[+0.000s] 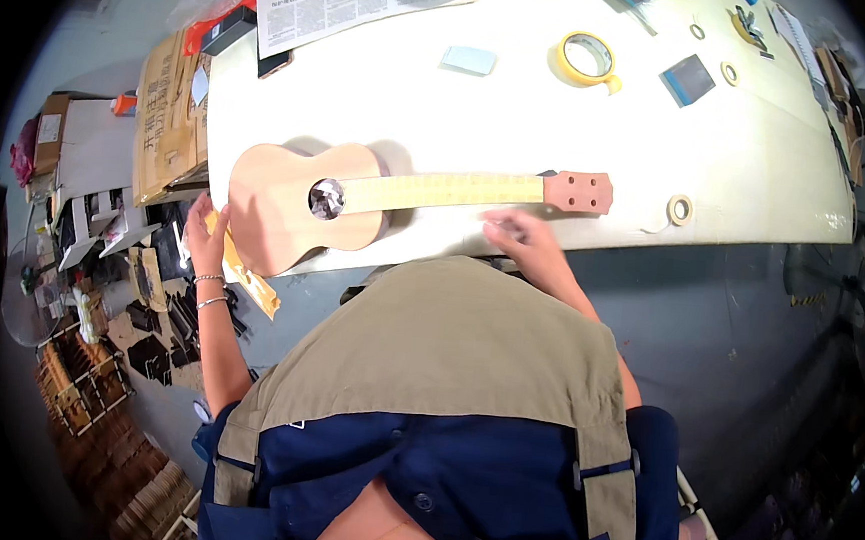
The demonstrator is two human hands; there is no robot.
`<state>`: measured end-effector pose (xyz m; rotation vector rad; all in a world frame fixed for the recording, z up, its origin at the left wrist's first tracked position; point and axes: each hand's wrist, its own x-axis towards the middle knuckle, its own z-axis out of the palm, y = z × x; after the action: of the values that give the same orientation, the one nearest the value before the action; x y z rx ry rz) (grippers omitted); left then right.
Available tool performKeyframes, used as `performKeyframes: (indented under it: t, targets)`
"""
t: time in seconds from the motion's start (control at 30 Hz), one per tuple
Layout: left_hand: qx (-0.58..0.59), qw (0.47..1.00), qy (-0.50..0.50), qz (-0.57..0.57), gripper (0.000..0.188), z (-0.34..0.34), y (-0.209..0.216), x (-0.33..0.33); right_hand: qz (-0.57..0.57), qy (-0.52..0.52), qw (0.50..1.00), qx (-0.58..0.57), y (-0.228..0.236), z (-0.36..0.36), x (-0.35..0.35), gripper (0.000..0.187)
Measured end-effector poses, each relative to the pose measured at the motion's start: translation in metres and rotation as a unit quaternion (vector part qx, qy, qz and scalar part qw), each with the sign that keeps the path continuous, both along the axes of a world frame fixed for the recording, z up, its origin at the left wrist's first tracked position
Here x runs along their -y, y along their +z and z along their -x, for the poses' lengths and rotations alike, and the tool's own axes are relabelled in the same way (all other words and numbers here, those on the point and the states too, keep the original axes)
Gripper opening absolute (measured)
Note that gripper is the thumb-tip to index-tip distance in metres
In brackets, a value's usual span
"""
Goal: The person assembles acoustic guitars by attaching the neck to the body, applying masking tape to the fretboard, and wiping the surface with a cloth. The person places each completed guitar onto a rack.
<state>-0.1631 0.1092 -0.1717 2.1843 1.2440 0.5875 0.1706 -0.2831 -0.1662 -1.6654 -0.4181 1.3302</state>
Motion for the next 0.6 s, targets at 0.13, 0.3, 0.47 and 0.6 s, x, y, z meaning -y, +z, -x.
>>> performKeyframes:
  t: [0.13, 0.3, 0.47, 0.6]
  targets:
    - [0.042, 0.966, -0.006, 0.256, 0.079, 0.015, -0.028, -0.010, -0.079, -0.351, 0.831, -0.425, -0.021, 0.036, -0.067, 0.055]
    - [0.033, 0.945, -0.029, 0.324, 0.085, 0.015, -0.007, -0.001, -0.231, -0.460, 0.831, -0.212, -0.008, 0.049, -0.084, 0.049]
    - [0.108, 0.872, -0.233, 0.417, 0.102, -0.004, 0.058, 0.038, -0.514, -0.371, 0.771, -0.050, 0.067, 0.049, -0.022, 0.045]
    - [0.103, 0.905, -0.322, 0.259, 0.089, -0.034, 0.004, 0.090, -0.602, -0.317, 0.728, 0.087, 0.110, 0.050, 0.013, 0.039]
